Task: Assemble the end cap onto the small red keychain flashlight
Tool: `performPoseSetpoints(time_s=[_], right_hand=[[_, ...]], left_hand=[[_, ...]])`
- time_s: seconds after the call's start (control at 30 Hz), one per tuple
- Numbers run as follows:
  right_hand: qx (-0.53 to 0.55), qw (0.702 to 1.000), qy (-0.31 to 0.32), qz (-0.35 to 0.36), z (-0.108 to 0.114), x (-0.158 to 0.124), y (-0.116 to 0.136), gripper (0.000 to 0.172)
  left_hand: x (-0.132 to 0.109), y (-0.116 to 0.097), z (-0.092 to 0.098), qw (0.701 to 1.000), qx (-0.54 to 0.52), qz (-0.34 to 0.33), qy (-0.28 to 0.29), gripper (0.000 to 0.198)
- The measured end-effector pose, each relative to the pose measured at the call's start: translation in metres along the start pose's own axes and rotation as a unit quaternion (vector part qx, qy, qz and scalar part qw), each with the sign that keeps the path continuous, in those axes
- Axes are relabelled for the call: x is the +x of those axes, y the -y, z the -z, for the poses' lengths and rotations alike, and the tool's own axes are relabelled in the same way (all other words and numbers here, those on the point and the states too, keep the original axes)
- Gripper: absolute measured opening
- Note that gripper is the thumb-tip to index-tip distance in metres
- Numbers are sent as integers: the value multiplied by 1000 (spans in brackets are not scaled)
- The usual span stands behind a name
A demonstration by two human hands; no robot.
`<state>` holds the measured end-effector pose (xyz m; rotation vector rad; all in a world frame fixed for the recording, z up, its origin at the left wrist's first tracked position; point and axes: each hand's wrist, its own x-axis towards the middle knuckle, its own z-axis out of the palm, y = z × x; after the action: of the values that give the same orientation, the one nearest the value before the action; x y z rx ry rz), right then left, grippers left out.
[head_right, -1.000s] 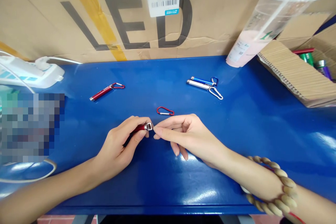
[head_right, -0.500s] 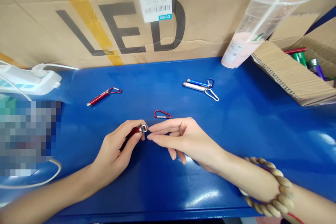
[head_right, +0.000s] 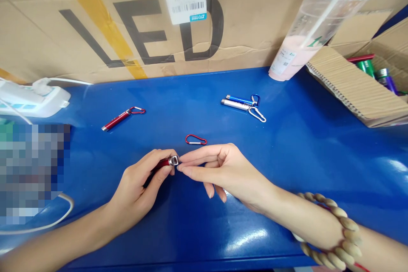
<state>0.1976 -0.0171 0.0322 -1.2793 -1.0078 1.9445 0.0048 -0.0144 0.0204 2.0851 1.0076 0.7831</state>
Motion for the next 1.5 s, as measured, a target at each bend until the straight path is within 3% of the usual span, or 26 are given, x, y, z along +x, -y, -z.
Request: performPoseSetpoints(time_s=[0.27,0.73,1.5], right_hand=[[-23,1000,7,4,0,-1,0,11],[-20,1000,-3,15,1,-3,1,19],[-26,999,3,24,2,-2,0,11]], left_hand=[[-1,-1,0,1000,6,0,2,20],[-1,0,0,1000,12,-21,11,19],[0,0,-2,998,39,-35,17,19]])
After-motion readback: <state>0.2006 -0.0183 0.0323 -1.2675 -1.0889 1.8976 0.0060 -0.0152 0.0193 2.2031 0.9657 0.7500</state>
